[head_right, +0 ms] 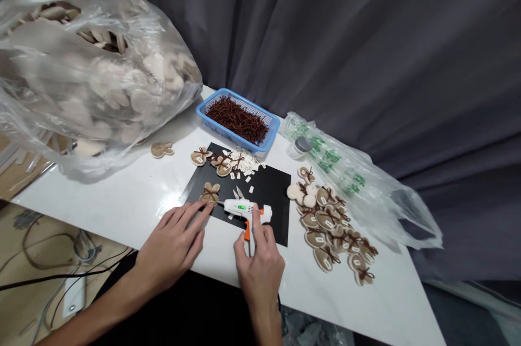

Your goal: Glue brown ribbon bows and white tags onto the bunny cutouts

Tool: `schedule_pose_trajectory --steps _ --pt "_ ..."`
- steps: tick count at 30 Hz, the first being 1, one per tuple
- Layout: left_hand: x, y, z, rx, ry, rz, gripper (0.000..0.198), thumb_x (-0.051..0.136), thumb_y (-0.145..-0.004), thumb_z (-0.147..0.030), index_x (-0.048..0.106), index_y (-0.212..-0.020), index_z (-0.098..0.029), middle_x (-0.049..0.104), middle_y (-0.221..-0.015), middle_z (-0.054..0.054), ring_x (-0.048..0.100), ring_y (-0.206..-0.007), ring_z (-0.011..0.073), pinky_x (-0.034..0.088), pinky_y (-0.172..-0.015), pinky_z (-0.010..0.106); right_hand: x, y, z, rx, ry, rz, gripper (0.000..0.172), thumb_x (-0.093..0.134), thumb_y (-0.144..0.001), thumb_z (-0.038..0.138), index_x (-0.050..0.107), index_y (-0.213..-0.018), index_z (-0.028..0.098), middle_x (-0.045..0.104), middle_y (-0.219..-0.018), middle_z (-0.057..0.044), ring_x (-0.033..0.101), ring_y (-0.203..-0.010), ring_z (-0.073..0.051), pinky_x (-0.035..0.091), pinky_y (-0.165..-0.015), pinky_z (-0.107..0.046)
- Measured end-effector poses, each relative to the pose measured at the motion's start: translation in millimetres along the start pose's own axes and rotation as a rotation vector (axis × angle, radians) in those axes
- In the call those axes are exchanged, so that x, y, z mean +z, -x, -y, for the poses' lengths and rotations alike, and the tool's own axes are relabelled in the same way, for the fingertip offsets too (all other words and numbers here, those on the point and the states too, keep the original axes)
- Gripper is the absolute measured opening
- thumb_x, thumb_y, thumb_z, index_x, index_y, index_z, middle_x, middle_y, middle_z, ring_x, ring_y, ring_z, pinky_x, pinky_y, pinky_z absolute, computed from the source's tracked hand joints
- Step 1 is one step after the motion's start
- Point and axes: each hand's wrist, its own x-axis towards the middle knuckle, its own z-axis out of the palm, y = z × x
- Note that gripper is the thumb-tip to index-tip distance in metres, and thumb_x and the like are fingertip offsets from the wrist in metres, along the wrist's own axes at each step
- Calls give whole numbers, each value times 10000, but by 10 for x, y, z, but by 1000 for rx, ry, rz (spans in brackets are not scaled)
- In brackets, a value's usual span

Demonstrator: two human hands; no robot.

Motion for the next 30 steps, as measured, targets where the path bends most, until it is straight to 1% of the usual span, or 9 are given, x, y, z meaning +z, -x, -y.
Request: schedule_pose_trajectory --steps 7,14,21,30 --pt "-19 -10 -6 21 -39 1 505 442 -1084 -209 566 -1571 -157 689 -1527 104 644 -1346 281 445 -1128 447 11 13 23 -15 33 -26 564 541 -1049 305 596 -1595 179 734 -963 -52 700 -711 -197 485 -575 -279" --pt "-40 -24 -12 29 -53 -7 510 471 -1069 -195 585 -1565 -151 694 -1522 103 649 -1336 289 455 -1113 441 8 13 22 -12 21 -28 559 545 -1052 295 592 -1599 192 721 -939 -45 702 -732 -199 488 -585 -274" --pt "-55 -29 -11 30 -71 -5 509 481 -1068 -208 597 -1561 -158 689 -1531 101 655 -1325 285 456 -1110 431 16 13 12 -22 12 -45 559 549 -1048 287 594 -1597 193 713 -933 -40 679 -709 -193 473 -576 -272" --pt "-70 -36 -5 51 -91 -32 499 447 -1086 -200 598 -1559 -140 720 -1492 91 662 -1309 279 450 -1098 429 32 22 5 -25 -8 -53 564 548 -1047 277 585 -1604 197 705 -935 -45 680 -719 -198 477 -581 -271"
